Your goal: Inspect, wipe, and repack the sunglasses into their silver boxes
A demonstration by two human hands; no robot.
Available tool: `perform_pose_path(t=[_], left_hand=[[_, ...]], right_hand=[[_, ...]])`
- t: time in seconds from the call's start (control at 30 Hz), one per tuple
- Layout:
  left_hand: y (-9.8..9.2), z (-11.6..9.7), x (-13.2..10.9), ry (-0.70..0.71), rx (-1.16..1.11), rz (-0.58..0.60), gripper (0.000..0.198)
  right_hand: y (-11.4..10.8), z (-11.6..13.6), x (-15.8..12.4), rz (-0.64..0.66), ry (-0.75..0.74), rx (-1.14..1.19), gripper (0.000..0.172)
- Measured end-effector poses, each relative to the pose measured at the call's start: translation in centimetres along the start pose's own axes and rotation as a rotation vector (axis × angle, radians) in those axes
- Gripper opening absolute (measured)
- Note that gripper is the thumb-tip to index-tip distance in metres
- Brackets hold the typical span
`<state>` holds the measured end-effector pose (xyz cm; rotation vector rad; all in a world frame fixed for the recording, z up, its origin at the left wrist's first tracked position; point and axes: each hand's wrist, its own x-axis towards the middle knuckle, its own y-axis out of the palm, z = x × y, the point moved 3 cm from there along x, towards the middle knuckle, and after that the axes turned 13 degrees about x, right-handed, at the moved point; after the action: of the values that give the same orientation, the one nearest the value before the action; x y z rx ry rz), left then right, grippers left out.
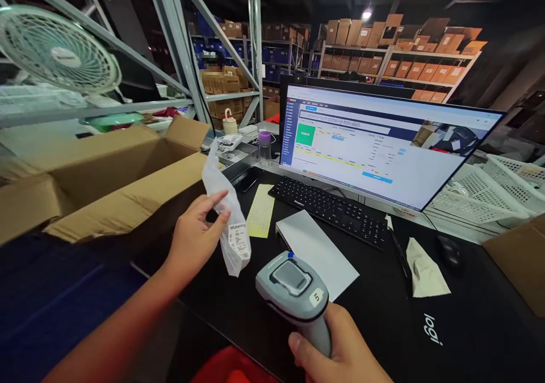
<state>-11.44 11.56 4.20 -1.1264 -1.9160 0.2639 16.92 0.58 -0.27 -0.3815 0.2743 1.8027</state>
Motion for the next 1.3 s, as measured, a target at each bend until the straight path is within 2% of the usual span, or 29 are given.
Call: perform_pose_path(t=[0.1, 0.2, 0.33, 0.47, 0.57, 0.67, 0.73, 0.8, 0.9, 0.97, 1.0, 1.03, 1.1, 1.17, 1.23, 1.3], left_hand=[[-0.3, -0.1, -1.1, 0.064, -0.018, -0.003, 0.038], [-0.7, -0.4, -2.0, 0.207, 0.009, -0.034, 0.038], [-0.9, -0.9, -2.9, 0.383, 0.139, -0.087, 0.042], [-0.8, -1.2, -3.1, 0.43, 0.166, -0.071, 0.045], [-0.7, -1.1, -3.1, 0.427, 0.137, -0.04, 0.046], [-0.5, -0.8, -2.8, 0.429, 0.092, -0.007, 0.044], [-0.1, -0.6, -2.2, 0.418, 0.035, 0.037, 0.039], [0.4, -0.6, -1.3, 0.389, -0.037, 0.084, 0.033], [0.9, -1.1, 0.5, 0.305, -0.161, 0.122, 0.027], [1.3, -1.2, 1.7, 0.194, -0.266, 0.145, 0.025], [1.6, -1.1, 2.3, 0.106, -0.335, 0.16, 0.026], [2.0, -0.8, 2.7, -0.008, -0.415, 0.186, 0.03], [3.2, 0.3, 3.2, -0.279, -0.572, 0.262, 0.047], [4.8, 2.1, 3.2, -0.521, -0.656, 0.338, 0.064], [6.3, 4.3, 3.3, -0.644, -0.647, 0.378, 0.067], [7.5, 6.6, 3.4, -0.669, -0.578, 0.419, 0.062]], right_hand=[[0.4, 0.6, 0.1, 0.152, 0.097, 0.193, 0.065], [0.3, 1.0, 0.4, 0.238, 0.122, 0.301, 0.06], [0.2, 1.0, 0.4, 0.276, 0.176, 0.31, 0.046], [0.0, 0.9, -0.3, 0.245, 0.248, 0.287, 0.037], [-0.5, 0.9, -0.7, 0.204, 0.237, 0.234, 0.044], [-1.6, 0.7, -1.3, 0.188, 0.188, 0.145, 0.066], [-3.0, 0.6, -1.9, 0.092, 0.119, 0.127, 0.077], [-5.5, 0.5, -2.6, -0.127, 0.025, 0.093, 0.081], [-11.4, -0.1, -4.2, -0.585, -0.08, -0.112, 0.078], [-16.5, -1.2, -5.2, -0.875, -0.032, -0.276, 0.062], [-19.2, -2.2, -5.6, -0.956, 0.039, -0.331, 0.049], [-22.1, -3.6, -6.2, -1.101, 0.176, -0.368, 0.034], [-27.4, -6.6, -6.7, -1.151, 0.266, -0.345, 0.021], [-31.9, -10.2, -7.1, -1.163, 0.292, -0.276, 0.023], [-35.2, -13.4, -7.1, -1.137, 0.247, -0.233, 0.026], [-37.2, -15.4, -7.3, -1.171, 0.167, -0.361, 0.029]])
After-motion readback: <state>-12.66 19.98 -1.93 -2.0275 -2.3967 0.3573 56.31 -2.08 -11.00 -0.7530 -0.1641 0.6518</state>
